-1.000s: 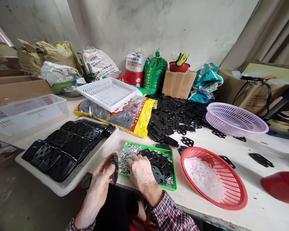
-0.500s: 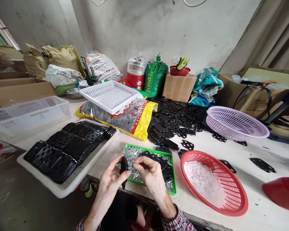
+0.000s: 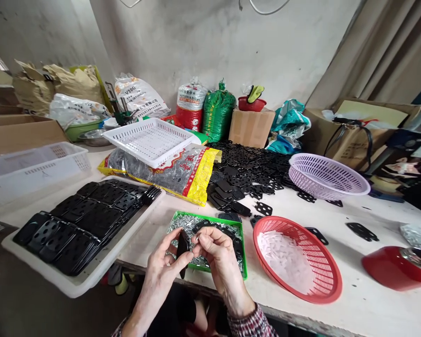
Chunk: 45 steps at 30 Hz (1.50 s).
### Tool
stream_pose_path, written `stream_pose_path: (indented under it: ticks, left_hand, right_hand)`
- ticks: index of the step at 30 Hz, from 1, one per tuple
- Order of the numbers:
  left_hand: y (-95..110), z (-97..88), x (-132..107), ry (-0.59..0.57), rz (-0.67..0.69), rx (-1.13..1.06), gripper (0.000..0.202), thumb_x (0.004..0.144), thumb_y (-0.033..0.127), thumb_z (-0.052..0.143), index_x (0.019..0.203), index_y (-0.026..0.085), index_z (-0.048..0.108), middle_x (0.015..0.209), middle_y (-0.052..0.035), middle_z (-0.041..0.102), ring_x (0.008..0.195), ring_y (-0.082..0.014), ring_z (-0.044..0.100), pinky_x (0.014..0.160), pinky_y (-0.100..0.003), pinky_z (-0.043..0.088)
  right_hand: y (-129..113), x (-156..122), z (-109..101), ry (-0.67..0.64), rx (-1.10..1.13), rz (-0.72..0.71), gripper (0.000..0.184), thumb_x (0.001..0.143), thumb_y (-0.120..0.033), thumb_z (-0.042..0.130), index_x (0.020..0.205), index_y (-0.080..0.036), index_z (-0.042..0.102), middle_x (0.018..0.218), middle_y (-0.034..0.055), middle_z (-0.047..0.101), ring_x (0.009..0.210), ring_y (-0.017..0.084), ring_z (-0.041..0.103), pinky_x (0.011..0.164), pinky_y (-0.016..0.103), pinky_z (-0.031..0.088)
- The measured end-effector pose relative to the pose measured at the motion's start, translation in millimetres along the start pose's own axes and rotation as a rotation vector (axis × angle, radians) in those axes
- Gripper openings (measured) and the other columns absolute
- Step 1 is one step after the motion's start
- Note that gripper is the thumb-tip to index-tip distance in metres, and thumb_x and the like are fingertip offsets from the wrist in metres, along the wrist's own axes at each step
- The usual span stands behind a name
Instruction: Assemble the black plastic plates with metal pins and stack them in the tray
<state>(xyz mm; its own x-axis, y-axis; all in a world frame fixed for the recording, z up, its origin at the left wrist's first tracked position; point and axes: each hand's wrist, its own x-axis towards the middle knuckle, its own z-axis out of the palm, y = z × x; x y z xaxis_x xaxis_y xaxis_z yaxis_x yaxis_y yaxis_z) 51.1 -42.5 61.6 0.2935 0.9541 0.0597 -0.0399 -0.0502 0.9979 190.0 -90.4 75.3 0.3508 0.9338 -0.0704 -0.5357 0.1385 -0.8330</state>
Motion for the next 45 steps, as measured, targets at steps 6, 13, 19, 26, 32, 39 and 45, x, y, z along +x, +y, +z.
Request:
stream_pose_path:
  ticks: [6,13,19,26,32,39,45]
  left_hand:
    - [4.5,4.2,-1.3,0.009,0.022,-0.012,0.053,0.066,0.035,0.086,0.116,0.026,0.072,0.1,-0.0064,0.072,0.09,-0.0277,0.066,0.069,-0.033,0.054]
    - [9.1,7.2,-0.1,0.049,0.09,0.042,0.054,0.065,0.031,0.088,0.116,0.029,0.071,0.109,-0.008,0.072,0.094,-0.0294,0.067,0.07,-0.034,0.053]
    - [15.1,6.0,-2.0,0.075,0.237,0.282,0.052,0.072,0.037,0.083,0.122,0.028,0.068,0.118,-0.0105,0.069,0.105,-0.0326,0.065,0.081,-0.039,0.052]
    - [8.6,7.0,-3.3,0.043,0.388,0.428,0.053,0.079,0.037,0.078,0.129,0.026,0.063,0.123,-0.0129,0.068,0.113,-0.0343,0.064,0.094,-0.045,0.05]
    - [4.8,2.3,4.4,0.046,0.461,0.559,0.053,0.081,0.036,0.075,0.131,0.025,0.061,0.123,-0.0134,0.067,0.114,-0.0347,0.063,0.096,-0.045,0.049]
    - [4.9,-30.1,20.4,0.186,0.379,0.693,0.053,0.083,0.046,0.072,0.129,0.022,0.06,0.12,-0.0147,0.067,0.108,-0.0341,0.066,0.087,-0.043,0.053]
    - [-1.0,-40.4,19.4,0.192,0.314,0.689,0.054,0.084,0.045,0.071,0.129,0.017,0.059,0.122,-0.0169,0.067,0.112,-0.0348,0.065,0.089,-0.045,0.053]
  right_hand:
    - [3.6,-3.1,1.2,0.067,-0.049,-0.086,0.022,0.07,-0.036,0.083,0.078,-0.019,0.072,0.076,0.0027,0.071,0.06,0.014,0.059,0.061,0.027,0.05]
    - [6.3,-8.3,1.9,0.136,-0.273,-0.224,0.019,0.072,-0.037,0.081,0.074,-0.02,0.072,0.073,0.0003,0.065,0.068,0.015,0.055,0.063,0.025,0.047]
    - [-1.4,-13.3,4.6,0.169,-0.433,-0.252,0.025,0.073,-0.041,0.077,0.069,-0.019,0.067,0.068,0.0006,0.061,0.064,0.016,0.053,0.059,0.026,0.045]
    - [-5.9,-14.8,1.7,0.165,-0.56,-0.278,0.024,0.077,-0.042,0.071,0.071,-0.019,0.066,0.067,0.0009,0.061,0.062,0.016,0.054,0.057,0.026,0.045]
    - [-12.8,-7.9,-8.0,0.148,-0.829,-0.42,0.016,0.086,-0.033,0.062,0.078,-0.02,0.067,0.073,0.002,0.069,0.065,0.018,0.063,0.062,0.027,0.049]
    - [-8.9,13.8,6.2,-0.323,-1.82,-0.465,0.024,0.084,-0.004,0.05,0.079,-0.018,0.069,0.078,0.0091,0.072,0.069,0.021,0.066,0.062,0.029,0.043]
    - [20.5,27.5,28.0,-0.478,-1.876,-0.364,0.026,0.078,-0.002,0.052,0.088,-0.017,0.071,0.09,0.0097,0.074,0.07,0.018,0.066,0.058,0.026,0.039]
